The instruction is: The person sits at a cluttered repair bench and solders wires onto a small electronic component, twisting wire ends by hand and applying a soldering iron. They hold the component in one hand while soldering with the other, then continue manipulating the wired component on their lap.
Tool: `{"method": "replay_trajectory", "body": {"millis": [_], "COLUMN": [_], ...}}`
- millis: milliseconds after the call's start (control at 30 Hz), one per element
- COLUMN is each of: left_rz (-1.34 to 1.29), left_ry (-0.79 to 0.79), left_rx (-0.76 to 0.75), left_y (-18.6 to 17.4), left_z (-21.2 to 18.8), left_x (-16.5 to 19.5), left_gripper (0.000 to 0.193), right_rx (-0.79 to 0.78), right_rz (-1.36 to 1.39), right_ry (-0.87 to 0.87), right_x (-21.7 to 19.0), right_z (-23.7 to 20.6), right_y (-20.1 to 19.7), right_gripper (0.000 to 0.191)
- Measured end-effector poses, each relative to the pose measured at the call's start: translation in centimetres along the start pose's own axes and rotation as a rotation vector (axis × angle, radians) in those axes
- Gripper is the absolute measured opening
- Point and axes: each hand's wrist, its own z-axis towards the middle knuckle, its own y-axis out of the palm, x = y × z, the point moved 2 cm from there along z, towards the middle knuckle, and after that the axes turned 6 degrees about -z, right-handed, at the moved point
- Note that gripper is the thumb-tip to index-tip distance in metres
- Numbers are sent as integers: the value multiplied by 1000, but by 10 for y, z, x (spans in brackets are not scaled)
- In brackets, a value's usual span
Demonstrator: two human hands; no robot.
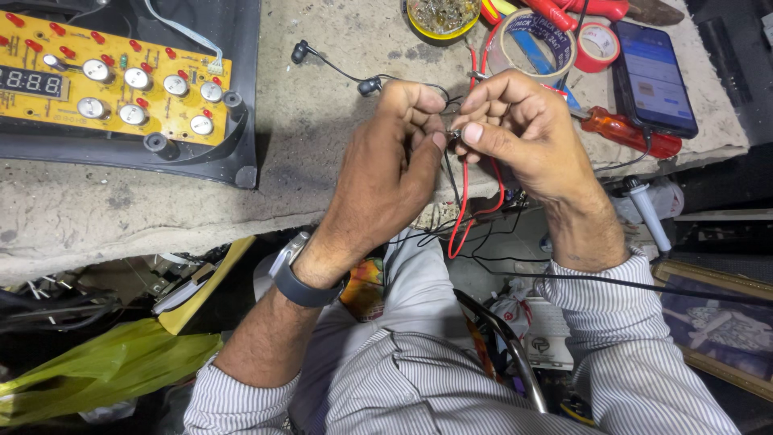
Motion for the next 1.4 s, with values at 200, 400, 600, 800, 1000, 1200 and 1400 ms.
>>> {"method": "replay_trajectory", "body": {"millis": [200,400,600,800,1000,1200,1400], "left_rz": [-38,-17,-41,-15,42,61,59], "left_ry": [-67,-89,-90,-104,-56,-70,-73], "left_rx": [1,3,7,25,7,-7,5], "left_y": [1,2,0,1,0,-2,-2], "left_z": [3,8,7,8,8,7,6], "left_x": [0,0,0,0,4,7,9], "left_gripper": [36,38,37,35,29,30,30], "right_rx": [107,202,232,281,211,88,62], "right_rz": [-298,-709,-872,-963,-940,-747,-411], "right_ry": [-346,-460,-593,-632,-539,-389,-216], "right_x": [-15,-27,-31,-22,-24,-22,-12], "right_z": [-11,-17,-21,-26,-23,-17,-18], "right_y": [11,23,27,34,31,26,19], "right_gripper": [18,19,20,23,14,9,27]}}
